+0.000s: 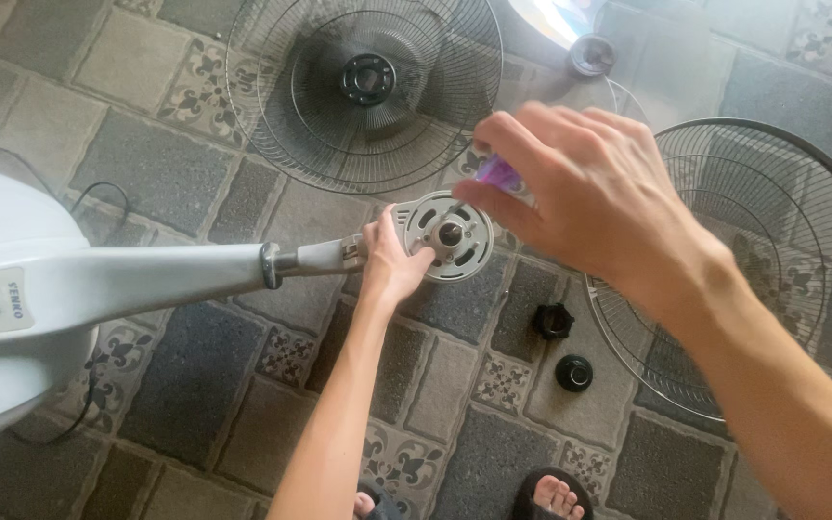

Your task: The person uses a screwdriver to loosen and remove screws from the central hub of a standing electric fan. The person then removes the central hub cover by hand and sets it aside.

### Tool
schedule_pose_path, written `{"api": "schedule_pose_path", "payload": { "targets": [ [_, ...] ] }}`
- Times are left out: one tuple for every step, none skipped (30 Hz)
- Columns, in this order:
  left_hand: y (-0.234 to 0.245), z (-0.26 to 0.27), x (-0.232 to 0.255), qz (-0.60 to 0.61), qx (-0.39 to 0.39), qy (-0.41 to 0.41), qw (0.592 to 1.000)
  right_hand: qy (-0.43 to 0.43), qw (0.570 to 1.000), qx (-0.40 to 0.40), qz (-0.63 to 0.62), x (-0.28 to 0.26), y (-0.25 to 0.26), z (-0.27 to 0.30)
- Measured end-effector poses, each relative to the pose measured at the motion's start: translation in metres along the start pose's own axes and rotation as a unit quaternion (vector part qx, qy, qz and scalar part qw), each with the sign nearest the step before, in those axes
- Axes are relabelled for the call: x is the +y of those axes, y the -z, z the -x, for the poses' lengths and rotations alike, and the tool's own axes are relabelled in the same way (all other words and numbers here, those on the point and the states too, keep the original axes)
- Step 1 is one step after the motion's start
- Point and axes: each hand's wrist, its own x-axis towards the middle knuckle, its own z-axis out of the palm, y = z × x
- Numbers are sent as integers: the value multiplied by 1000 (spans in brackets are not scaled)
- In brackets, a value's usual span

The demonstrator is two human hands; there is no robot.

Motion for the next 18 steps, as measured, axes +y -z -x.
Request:
{"api": "schedule_pose_path", "payload": {
  "targets": [
    [0, 0, 0, -2, 10, -24, 1000, -14, 1000, -9, -3, -1, -1, 0],
    [0, 1, -2, -4, 19, -47, 999, -46, 998, -36, 2, -1, -2, -1],
    [0, 1, -4, -6, 29, -70, 997, -77, 995, -64, 7, -1, -2, -1],
    [-1, 0, -5, -6, 29, -73, 997, -109, 990, -92, 12, -1, -1, 0],
    [-2, -1, -7, -7, 29, -75, 997, -77, 995, -61, 3, -1, 0, 0],
    [-2, -1, -8, -8, 30, -77, 997, -45, 999, -30, -6, 0, 2, 1],
    [-3, -3, -9, -8, 31, -78, 996, -12, 1000, 2, -15, 0, 4, 1],
    [-3, -4, -11, -9, 32, -80, 996, 2, 1000, 13, 0, -1, 4, 1],
    [-4, -4, -12, -9, 32, -81, 996, 15, 999, 25, 15, -1, 5, 1],
    [-4, -5, -13, -10, 35, -83, 996, 29, 998, 36, 30, -1, 5, 1],
    [-5, -6, -14, -11, 36, -85, 996, 8, 1000, 16, 22, -2, 4, 0],
    [-6, -7, -14, -12, 38, -88, 995, -12, 1000, -3, 15, -2, 2, 0],
    [-6, -7, -15, -11, 39, -92, 995, -31, 999, -23, 6, -3, 1, -1],
    [-7, -8, -15, -9, 41, -97, 994, -63, 996, -60, 24, -3, 0, -1],
    [-7, -8, -17, -8, 43, -101, 994, -93, 990, -97, 40, -4, -1, -2],
    [-7, -8, -18, -7, 41, -99, 994, -123, 982, -134, 56, -4, -1, -2],
    [-7, -8, -18, -6, 41, -97, 994, -82, 992, -86, 35, -4, -1, -3],
    [-7, -8, -18, -4, 40, -95, 995, -40, 998, -37, 13, -4, 0, -3]
  ]
}}
